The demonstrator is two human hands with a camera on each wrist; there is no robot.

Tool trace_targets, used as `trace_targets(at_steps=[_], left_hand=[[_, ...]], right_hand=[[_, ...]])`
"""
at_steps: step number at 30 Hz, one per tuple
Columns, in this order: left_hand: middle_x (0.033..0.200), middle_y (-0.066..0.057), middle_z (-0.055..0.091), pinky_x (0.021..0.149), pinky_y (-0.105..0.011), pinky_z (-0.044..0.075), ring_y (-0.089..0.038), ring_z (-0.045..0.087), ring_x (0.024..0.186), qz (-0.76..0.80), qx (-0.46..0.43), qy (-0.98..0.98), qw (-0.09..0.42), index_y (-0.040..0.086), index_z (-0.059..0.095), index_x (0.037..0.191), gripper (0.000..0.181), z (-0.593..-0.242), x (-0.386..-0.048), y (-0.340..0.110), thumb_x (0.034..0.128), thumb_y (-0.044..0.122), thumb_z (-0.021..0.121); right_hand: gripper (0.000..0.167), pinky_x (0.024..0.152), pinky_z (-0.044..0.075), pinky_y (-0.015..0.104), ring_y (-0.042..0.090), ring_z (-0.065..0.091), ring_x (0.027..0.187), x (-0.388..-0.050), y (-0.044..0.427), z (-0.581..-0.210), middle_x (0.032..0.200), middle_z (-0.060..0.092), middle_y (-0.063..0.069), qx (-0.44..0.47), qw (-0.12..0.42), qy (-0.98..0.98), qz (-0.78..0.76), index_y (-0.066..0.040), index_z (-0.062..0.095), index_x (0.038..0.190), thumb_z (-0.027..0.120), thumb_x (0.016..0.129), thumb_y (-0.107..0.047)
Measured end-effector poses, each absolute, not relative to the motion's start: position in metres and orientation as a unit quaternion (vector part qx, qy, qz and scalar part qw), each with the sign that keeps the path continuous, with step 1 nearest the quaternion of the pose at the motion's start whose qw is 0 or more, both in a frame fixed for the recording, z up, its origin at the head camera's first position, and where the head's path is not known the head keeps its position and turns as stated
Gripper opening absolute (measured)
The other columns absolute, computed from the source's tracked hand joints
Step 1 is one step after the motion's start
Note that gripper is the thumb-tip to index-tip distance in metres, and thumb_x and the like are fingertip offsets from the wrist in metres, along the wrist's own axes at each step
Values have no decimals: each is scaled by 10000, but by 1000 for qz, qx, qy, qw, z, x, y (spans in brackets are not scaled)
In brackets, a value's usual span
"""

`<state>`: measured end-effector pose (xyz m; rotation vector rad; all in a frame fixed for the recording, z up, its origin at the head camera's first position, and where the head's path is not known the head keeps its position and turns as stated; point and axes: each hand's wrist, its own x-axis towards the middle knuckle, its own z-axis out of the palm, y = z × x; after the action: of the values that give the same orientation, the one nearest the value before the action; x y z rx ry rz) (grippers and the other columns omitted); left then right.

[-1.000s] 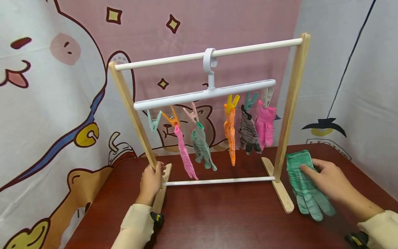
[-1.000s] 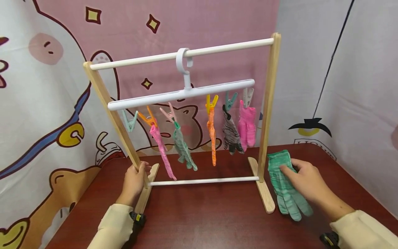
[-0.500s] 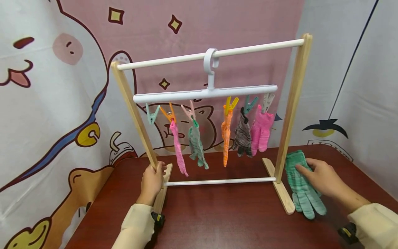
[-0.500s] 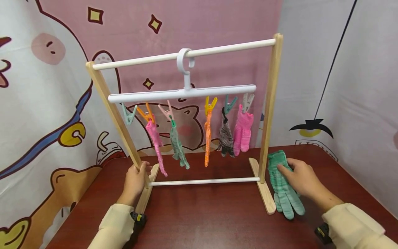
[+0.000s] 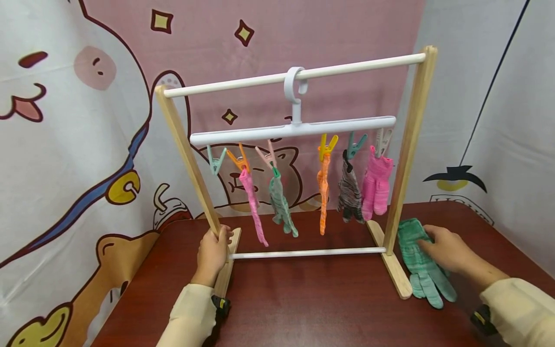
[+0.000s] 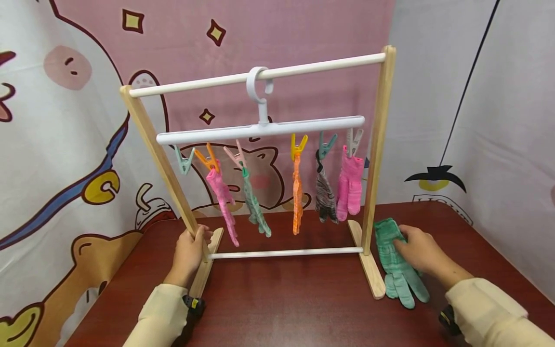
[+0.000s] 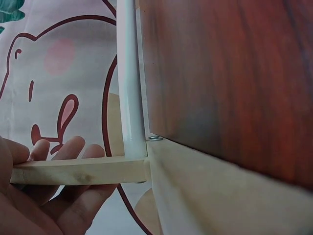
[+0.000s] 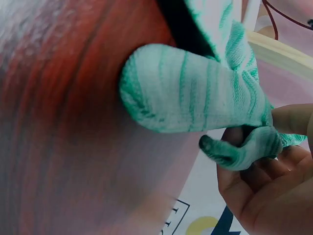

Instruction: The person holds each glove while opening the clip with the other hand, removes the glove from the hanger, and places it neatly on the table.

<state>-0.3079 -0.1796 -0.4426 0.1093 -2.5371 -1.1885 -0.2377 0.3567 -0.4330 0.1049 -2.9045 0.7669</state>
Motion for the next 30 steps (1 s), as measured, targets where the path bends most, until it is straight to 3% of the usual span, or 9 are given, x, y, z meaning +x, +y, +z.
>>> trace_targets(at_steps=[3,8,15,18,21,26,30], left_hand=[[1060,-60,772,787,-461,511,-252,742,957,-416,42,-892,169,142,689,1108,371,-442,-308,-179,1080,363,392],[1050,-51,774,776,-450,510,-255,740,955,-414,43,-893,170,140,692,1110,383,-443,-308,-179,1081,371,388],[1036,-49,775,770,-453,512,-236,740,946,-414,43,-893,173,146,693,1101,377,-445,-307,-178,1079,378,397],[1032,-54,776,762,-446,510,-228,739,937,-414,43,-892,176,141,695,1100,387,-445,-307,-177,1078,388,398],[1025,-66,776,754,-441,508,-224,737,926,-414,42,-892,175,135,701,1097,389,-445,-307,-177,1077,384,403],[1044,-60,775,771,-453,508,-220,737,939,-416,40,-892,171,135,699,1109,381,-444,-308,-176,1077,373,403],[1034,-61,776,764,-445,509,-221,737,931,-415,38,-892,175,132,702,1107,384,-444,-309,-176,1077,371,403]], right_hand=[[312,621,477,382,227,614,771,-240,358,-437,999,689,240,37,65,-966,249,106,583,1189,595,935,-75],[321,614,479,389,237,609,760,-243,358,-441,993,685,262,36,61,-968,241,117,585,1166,610,913,-80],[395,704,526,575,527,631,942,-247,363,-446,1068,624,397,28,44,-978,203,172,556,1160,653,886,-95],[476,736,526,595,555,614,992,-248,366,-446,1112,604,417,22,27,-981,191,196,526,1201,668,888,-134],[521,705,533,554,471,651,920,-249,368,-446,1087,621,389,18,0,-984,178,190,525,1206,680,899,-200],[371,595,483,420,232,592,725,-248,368,-446,908,665,227,16,-30,-986,165,93,593,1053,678,906,-237],[554,647,526,529,385,663,864,-247,367,-446,1064,652,326,14,-43,-991,122,147,557,1192,672,915,-318]])
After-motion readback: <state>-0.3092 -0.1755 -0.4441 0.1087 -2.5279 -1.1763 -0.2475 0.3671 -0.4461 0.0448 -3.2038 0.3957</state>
